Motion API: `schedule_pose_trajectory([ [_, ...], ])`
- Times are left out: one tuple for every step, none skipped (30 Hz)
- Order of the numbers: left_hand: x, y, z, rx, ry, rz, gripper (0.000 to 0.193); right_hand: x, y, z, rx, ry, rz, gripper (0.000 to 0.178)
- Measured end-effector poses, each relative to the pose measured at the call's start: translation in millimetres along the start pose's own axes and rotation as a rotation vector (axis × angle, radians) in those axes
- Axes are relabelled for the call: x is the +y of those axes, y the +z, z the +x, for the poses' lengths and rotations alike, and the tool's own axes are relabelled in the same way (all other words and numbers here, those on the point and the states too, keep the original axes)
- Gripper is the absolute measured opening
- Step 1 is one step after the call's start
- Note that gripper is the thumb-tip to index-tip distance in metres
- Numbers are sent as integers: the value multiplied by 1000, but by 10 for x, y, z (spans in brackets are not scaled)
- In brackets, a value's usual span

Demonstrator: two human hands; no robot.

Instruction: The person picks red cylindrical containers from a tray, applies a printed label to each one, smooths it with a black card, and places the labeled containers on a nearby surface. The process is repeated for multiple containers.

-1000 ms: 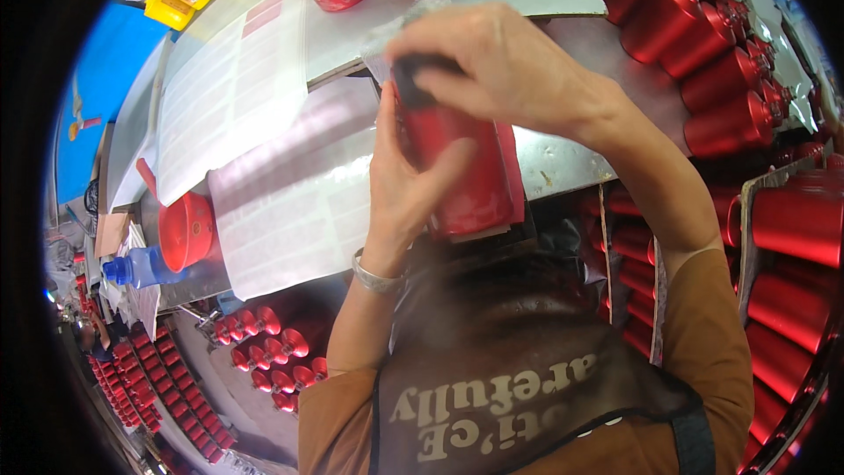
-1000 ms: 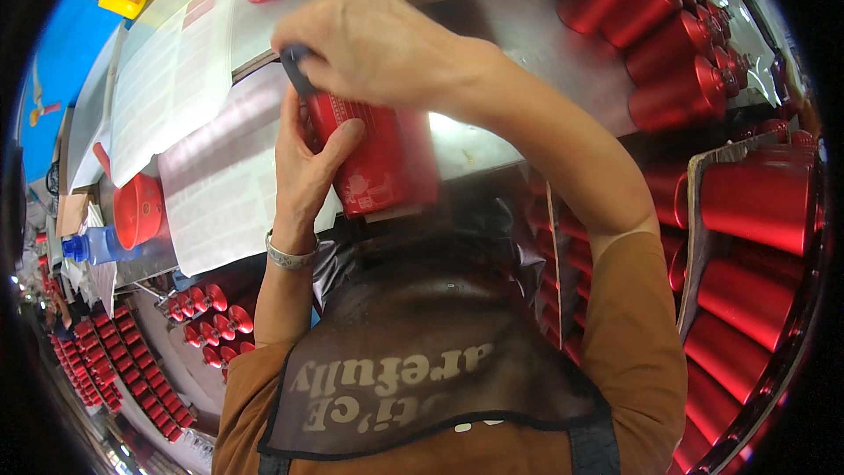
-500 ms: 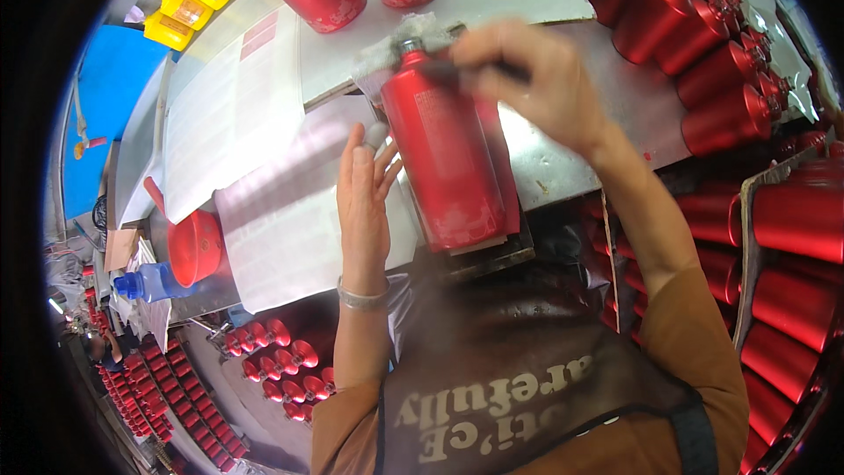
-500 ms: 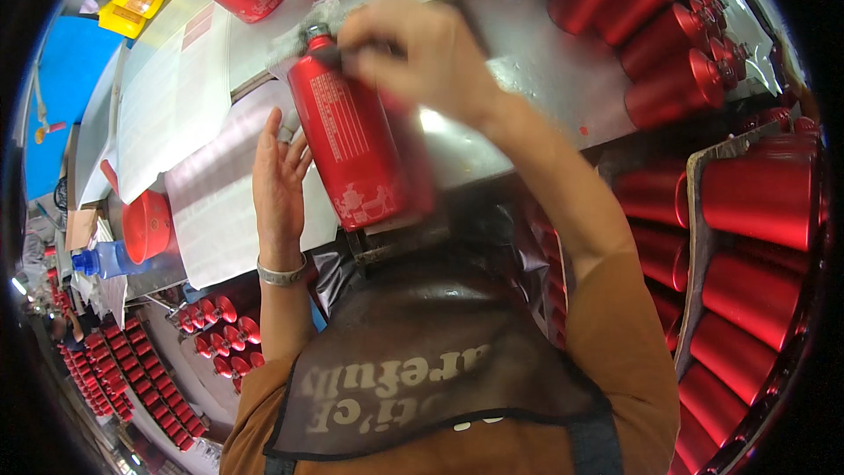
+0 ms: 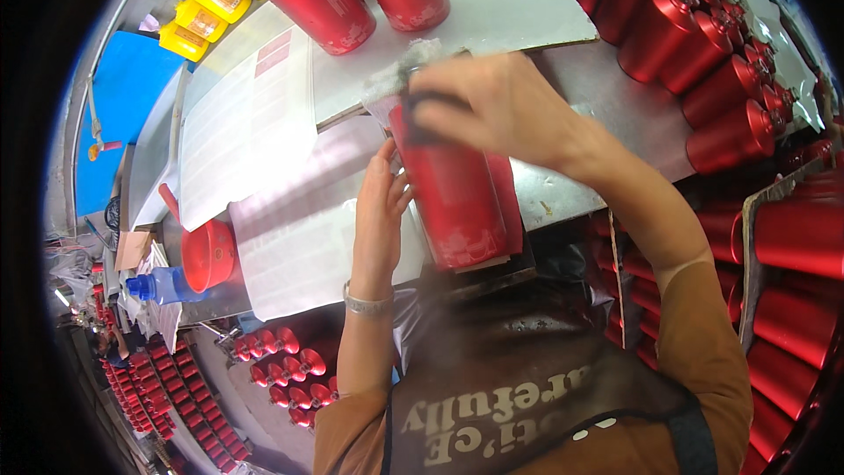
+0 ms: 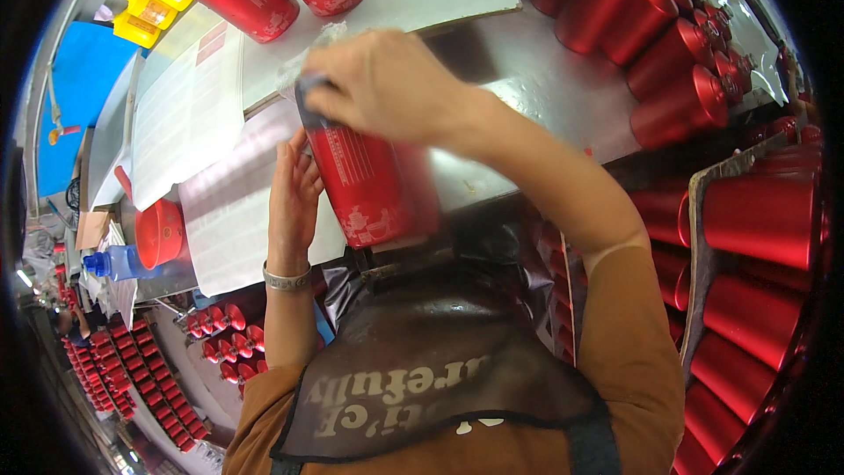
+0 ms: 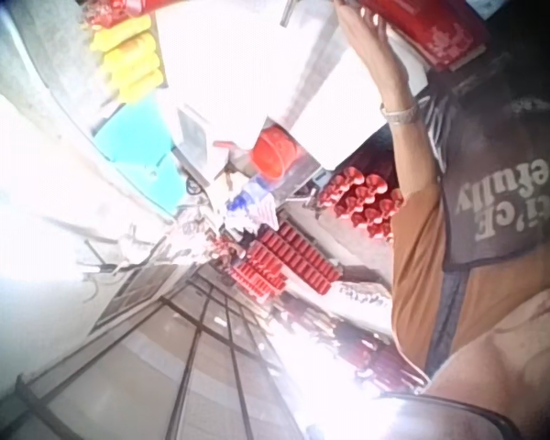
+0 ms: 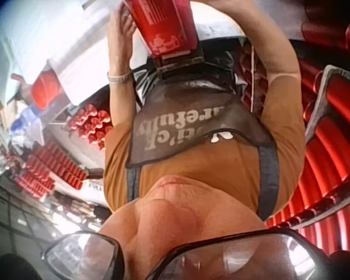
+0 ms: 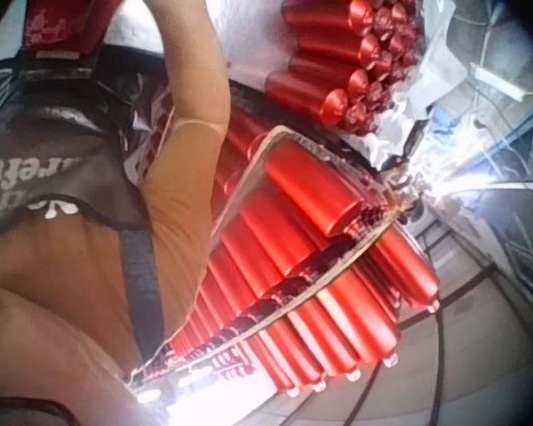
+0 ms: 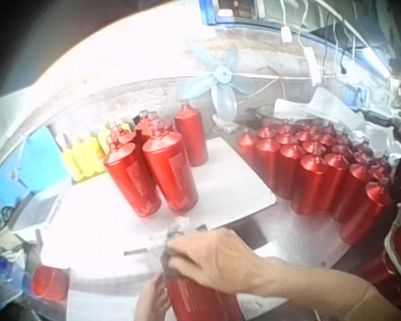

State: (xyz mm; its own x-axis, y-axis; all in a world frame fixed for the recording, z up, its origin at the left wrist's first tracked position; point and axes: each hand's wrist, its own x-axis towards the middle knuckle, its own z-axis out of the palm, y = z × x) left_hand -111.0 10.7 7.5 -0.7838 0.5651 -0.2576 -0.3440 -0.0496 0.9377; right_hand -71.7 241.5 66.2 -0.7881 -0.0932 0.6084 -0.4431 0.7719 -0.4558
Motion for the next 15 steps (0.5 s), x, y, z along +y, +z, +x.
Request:
schedule_pose_trajectory([
  [14, 13, 23, -34, 1, 7, 75, -24, -17, 118, 67, 61, -42, 19],
  [25, 27, 59, -84, 23, 11, 75, -73, -51, 198, 206, 67, -62, 18],
  [35, 34, 80, -73, 8, -4, 75, -146, -92, 235, 300, 21, -148, 17],
  [41, 42, 101, -77, 3, -21, 74, -228, -124, 210, 201, -65, -85, 17],
  [52, 46, 125, -95, 7, -41, 74, -343, -142, 108, 140, -98, -19, 18],
  [65, 48, 153, -89, -21, -50, 74, -436, -151, -15, 79, -134, 45, 18],
  [74, 57, 182, -98, -38, -64, 73, -518, -174, -189, -42, -144, 187, 18],
  [84, 65, 208, -75, -81, -71, 73, -565, -184, -338, -135, -232, 341, 19],
  [80, 87, 215, -80, -60, -78, 68, -523, -161, -436, -162, -74, 317, 20],
  [81, 108, 240, -83, -55, -58, 66, -451, -132, -495, -155, 4, 304, 21],
  [86, 137, 280, -90, -46, -43, 64, -358, -114, -531, -156, 65, 292, 22],
  [91, 166, 309, -106, -31, -20, 62, -160, -48, -434, 66, 146, 249, 26],
  [98, 188, 316, -101, -39, -16, 56, 42, -46, -311, 200, 189, 188, 27],
  [110, 211, 310, -99, -23, -6, 56, 203, -53, -225, 242, 389, 346, 26],
  [126, 234, 281, -95, -8, 5, 56, 331, -56, -110, 291, 501, 480, 25],
])
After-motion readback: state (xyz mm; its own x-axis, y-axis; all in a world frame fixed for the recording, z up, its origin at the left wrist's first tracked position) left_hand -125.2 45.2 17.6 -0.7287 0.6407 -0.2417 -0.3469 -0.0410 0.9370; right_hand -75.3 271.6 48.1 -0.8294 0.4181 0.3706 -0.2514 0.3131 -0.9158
